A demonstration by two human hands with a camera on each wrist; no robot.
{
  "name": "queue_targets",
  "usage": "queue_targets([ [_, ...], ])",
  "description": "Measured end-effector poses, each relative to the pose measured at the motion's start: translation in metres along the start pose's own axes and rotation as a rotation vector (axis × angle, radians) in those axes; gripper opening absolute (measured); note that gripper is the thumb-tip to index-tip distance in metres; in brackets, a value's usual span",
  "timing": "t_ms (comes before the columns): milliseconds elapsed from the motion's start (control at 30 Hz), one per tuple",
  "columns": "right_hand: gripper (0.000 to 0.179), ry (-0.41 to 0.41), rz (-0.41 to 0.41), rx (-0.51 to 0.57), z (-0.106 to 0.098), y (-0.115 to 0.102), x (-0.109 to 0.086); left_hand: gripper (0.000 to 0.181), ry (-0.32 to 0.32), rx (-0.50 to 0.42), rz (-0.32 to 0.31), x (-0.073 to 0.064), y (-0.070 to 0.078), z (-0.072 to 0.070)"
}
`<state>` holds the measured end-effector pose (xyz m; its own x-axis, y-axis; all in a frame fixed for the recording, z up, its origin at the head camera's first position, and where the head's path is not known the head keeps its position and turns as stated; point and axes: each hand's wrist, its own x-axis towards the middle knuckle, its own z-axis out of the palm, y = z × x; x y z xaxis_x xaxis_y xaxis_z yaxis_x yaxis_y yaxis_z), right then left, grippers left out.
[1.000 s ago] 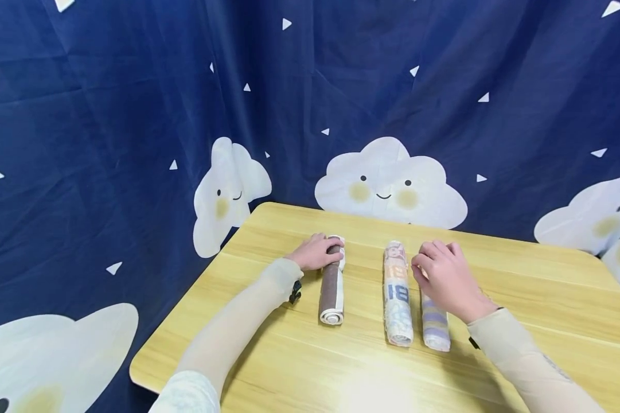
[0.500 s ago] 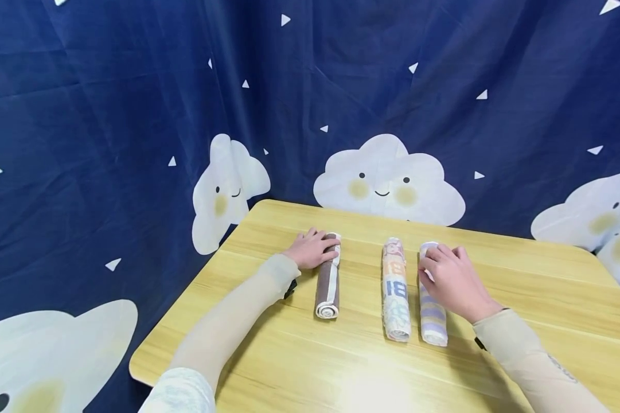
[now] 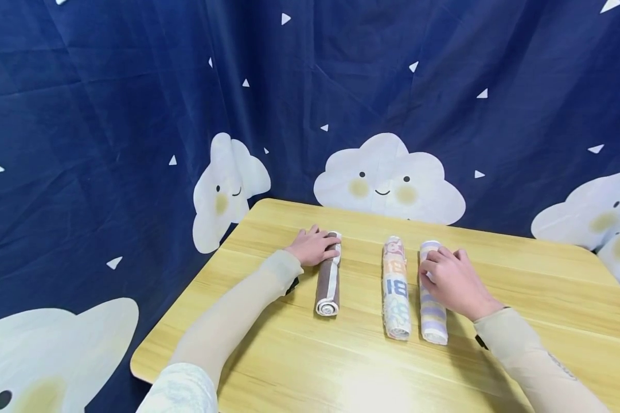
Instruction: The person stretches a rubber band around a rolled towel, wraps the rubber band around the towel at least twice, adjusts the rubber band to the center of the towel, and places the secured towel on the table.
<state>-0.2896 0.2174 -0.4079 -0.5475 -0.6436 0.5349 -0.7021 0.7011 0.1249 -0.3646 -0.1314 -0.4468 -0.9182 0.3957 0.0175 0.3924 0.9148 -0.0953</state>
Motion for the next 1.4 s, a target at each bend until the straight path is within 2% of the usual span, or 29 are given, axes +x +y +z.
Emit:
queue_targets([
  [200,0.013,-0.06,0.031,0.006,-0.003,0.004,-0.003,0.052,-0.003,-0.028,0.004,0.001,-0.003,0.001],
  [500,0.011,-0.128,0.089,0.001,-0.004,0.01,-0.013,0.055,-0.042,-0.063,-0.01,-0.01,-0.005,-0.01],
  [633,0.011,-0.129,0.097,-0.001,-0.003,0.012,-0.015,0.057,-0.021,-0.082,-0.006,-0.014,-0.006,-0.018],
  [733,0.011,-0.128,0.097,-0.001,-0.003,0.014,-0.016,0.048,0.019,-0.069,0.014,-0.019,-0.004,-0.031],
  [833,0.01,-0.125,0.102,0.007,-0.003,0.017,-0.017,0.028,0.062,-0.058,0.057,-0.024,0.0,-0.044],
  [967,0.01,-0.122,0.106,0.011,-0.003,0.02,-0.019,0.006,0.068,-0.027,0.121,-0.03,0.007,-0.053],
  [1233,0.009,-0.154,0.115,0.006,-0.003,0.02,-0.019,0.016,0.065,0.049,0.141,-0.028,0.015,-0.046],
  [1400,0.009,-0.161,0.121,0.009,-0.001,0.022,-0.02,0.017,0.068,0.108,0.19,-0.027,0.022,-0.04],
])
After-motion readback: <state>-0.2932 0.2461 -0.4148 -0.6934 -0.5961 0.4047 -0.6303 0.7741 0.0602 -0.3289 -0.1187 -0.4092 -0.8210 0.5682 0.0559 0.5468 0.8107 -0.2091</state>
